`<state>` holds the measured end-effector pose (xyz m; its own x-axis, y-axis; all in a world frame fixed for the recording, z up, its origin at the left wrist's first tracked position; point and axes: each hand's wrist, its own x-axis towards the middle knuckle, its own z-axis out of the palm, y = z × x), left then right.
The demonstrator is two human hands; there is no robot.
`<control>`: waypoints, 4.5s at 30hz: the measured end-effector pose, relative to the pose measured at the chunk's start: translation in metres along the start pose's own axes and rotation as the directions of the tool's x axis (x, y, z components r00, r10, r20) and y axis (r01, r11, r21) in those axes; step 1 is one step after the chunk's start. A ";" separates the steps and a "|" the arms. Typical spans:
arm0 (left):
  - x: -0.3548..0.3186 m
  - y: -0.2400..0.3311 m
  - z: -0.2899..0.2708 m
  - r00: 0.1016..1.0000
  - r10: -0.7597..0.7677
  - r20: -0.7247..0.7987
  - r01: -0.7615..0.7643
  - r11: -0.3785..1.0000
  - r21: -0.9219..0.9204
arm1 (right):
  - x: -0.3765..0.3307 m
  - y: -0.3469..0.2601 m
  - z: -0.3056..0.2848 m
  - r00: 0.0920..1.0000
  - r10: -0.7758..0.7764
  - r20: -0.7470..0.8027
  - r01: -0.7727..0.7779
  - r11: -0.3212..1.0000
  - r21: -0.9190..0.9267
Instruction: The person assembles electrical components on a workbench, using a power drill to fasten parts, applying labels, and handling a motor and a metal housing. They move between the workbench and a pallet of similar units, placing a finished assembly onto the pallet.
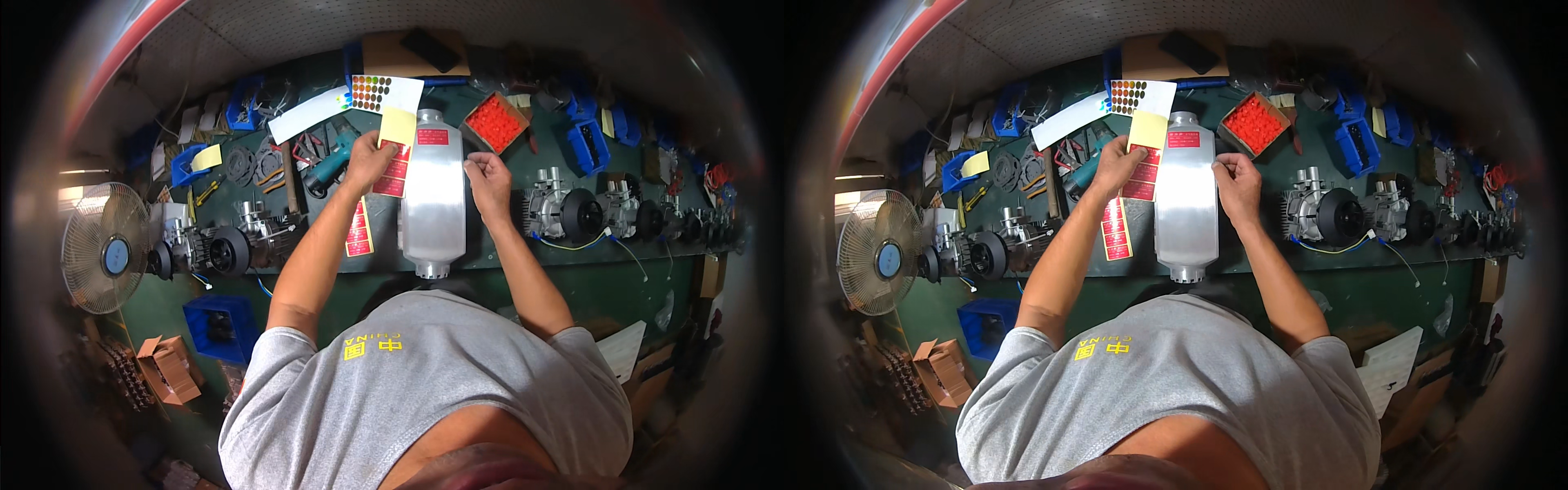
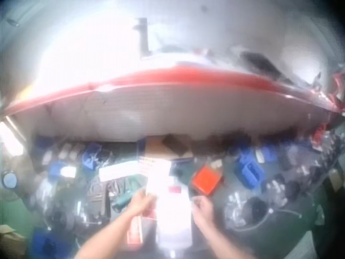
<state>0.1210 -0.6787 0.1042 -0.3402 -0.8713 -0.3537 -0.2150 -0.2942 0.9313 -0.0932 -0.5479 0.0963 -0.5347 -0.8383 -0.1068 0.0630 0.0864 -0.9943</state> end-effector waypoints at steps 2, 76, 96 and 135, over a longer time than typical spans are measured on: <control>0.020 -0.014 -0.005 0.995 0.089 -0.035 -0.081 0.979 0.185 | 0.005 -0.002 0.005 1.000 0.007 0.015 -0.007 1.000 0.005; 0.048 -0.020 0.005 0.978 0.171 -0.121 -0.117 0.925 0.362 | 0.088 -0.053 0.029 0.871 -0.224 0.438 0.351 0.906 -0.235; -0.033 0.050 0.029 0.947 0.219 0.236 -0.285 0.911 0.300 | 0.063 -0.091 0.022 0.683 0.036 0.729 0.130 0.977 -0.171; 0.008 -0.005 0.060 0.937 0.256 -0.238 -0.118 0.872 0.474 | 0.074 0.022 0.029 0.998 -0.051 0.038 0.060 0.947 -0.316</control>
<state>0.0644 -0.6608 0.0919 -0.1560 -0.9851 -0.0724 -0.5818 0.0324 0.8127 -0.1066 -0.6236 0.0672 -0.5047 -0.8615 -0.0556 -0.2388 0.2012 -0.9500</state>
